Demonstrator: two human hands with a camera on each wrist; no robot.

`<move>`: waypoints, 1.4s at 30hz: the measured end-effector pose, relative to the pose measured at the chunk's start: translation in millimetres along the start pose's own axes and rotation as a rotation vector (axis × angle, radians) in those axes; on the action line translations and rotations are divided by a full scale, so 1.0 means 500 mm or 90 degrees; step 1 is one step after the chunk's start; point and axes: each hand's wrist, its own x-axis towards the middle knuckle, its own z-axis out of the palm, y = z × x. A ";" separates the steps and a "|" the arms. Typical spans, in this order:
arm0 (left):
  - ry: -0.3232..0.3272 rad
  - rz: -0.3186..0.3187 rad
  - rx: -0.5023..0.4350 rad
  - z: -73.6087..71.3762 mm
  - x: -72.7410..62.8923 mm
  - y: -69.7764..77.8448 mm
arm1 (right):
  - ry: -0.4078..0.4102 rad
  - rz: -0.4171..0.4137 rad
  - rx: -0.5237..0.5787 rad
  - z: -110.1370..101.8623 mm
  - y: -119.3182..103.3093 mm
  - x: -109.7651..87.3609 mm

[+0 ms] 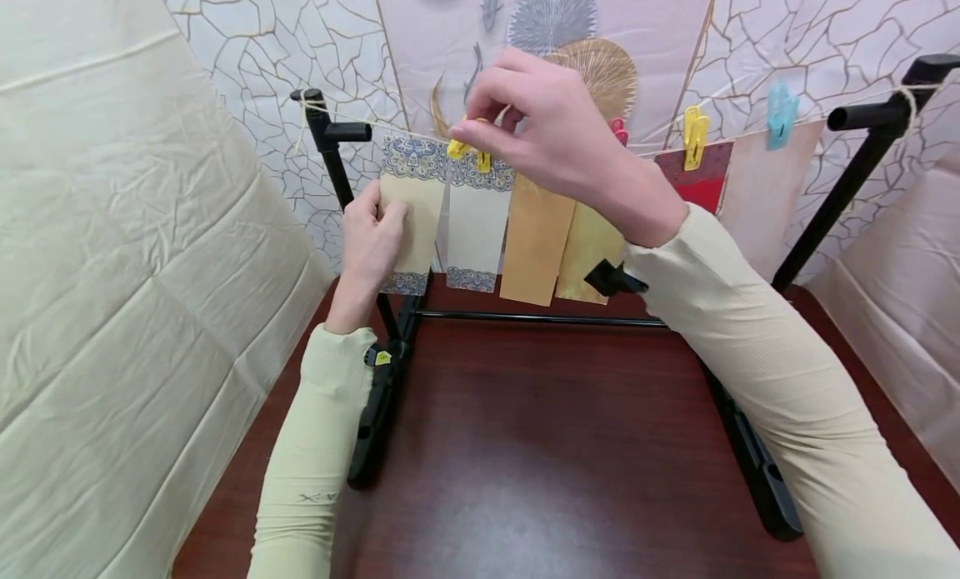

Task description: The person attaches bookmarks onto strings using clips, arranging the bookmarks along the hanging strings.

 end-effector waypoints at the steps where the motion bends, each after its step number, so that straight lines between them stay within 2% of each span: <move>1: 0.001 -0.001 -0.008 -0.001 0.001 0.000 | -0.003 0.004 0.004 0.004 -0.001 0.007; 4: -0.001 -0.007 -0.022 -0.003 0.002 -0.002 | -0.019 0.009 -0.002 0.013 -0.001 0.026; 10: -0.006 -0.007 -0.013 -0.002 0.001 -0.003 | -0.043 0.028 -0.009 0.036 0.009 0.050; 17: 0.004 -0.003 0.002 0.002 0.006 -0.006 | -0.034 0.060 -0.013 0.054 0.011 0.067; 24: 0.005 0.003 -0.002 0.004 0.009 -0.010 | -0.028 0.071 -0.021 0.070 0.016 0.082; 28: 0.003 0.009 -0.010 0.005 0.008 -0.010 | -0.042 0.087 -0.024 0.079 0.025 0.088; 37: -0.005 0.013 -0.027 0.008 0.008 -0.010 | -0.084 0.079 -0.058 0.092 0.030 0.091; 42: -0.001 0.020 -0.027 0.004 0.010 -0.012 | -0.112 0.089 -0.039 0.096 0.028 0.095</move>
